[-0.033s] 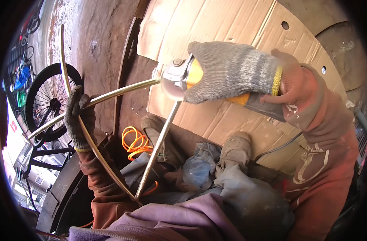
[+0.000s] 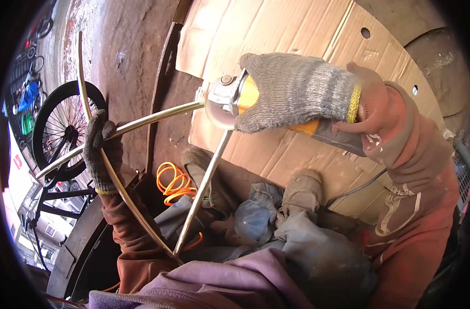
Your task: The person uses a handheld angle grinder to grind the joints and surfaces of a triangular metal frame while holding the frame by hand and resting it on their legs.
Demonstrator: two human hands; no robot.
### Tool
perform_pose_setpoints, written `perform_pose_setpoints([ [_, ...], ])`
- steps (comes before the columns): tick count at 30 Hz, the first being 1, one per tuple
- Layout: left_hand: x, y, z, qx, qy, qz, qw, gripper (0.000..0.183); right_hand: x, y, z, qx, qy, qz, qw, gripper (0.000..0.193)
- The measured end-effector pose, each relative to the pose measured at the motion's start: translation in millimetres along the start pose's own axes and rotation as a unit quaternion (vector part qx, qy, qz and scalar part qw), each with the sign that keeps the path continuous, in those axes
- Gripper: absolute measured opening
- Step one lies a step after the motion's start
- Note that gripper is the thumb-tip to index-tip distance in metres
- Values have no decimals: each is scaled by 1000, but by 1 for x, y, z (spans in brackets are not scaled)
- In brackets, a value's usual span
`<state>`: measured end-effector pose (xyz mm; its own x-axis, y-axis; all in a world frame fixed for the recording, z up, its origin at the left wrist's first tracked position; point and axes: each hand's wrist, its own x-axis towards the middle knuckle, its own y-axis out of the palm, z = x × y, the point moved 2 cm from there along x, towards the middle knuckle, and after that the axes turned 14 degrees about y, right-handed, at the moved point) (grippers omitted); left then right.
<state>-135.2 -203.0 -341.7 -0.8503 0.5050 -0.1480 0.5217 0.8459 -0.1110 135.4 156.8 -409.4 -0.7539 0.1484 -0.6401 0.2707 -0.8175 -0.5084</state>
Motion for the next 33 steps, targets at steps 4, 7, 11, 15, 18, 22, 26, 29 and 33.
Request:
perform_pose_setpoints([
  [4, 1, 10, -4, -102, -40, -7, 994, 39, 3, -12, -9, -41, 64, 38, 996, 95],
  [7, 4, 0, -5, -193, -80, 33, 977, 42, 3, -4, -15, -27, 44, 13, 999, 89],
  [11, -1, 5, -7, -128, -68, -1, 989, 41, 0, -8, 6, -5, 36, 40, 999, 90],
  [15, -1, 19, -10, -138, -46, -20, 989, 38, 5, -12, -11, -37, 66, 41, 996, 96],
  [18, -2, 28, -13, -129, -31, -26, 991, 38, 4, -10, -10, -22, 57, 36, 997, 96],
  [22, 0, 14, -9, -137, -30, -13, 990, 39, 3, -10, 7, 6, 36, 48, 998, 97],
  [26, -3, 31, -15, -141, -6, -5, 990, 41, 7, -13, -12, -26, 67, 34, 997, 105],
  [29, -6, 27, -19, -132, -21, 2, 991, 41, 5, -8, -15, -21, 75, 37, 996, 114],
  [33, -9, 28, -18, -130, -16, -3, 991, 40, -3, 4, -14, 76, 46, 35, 995, 101],
])
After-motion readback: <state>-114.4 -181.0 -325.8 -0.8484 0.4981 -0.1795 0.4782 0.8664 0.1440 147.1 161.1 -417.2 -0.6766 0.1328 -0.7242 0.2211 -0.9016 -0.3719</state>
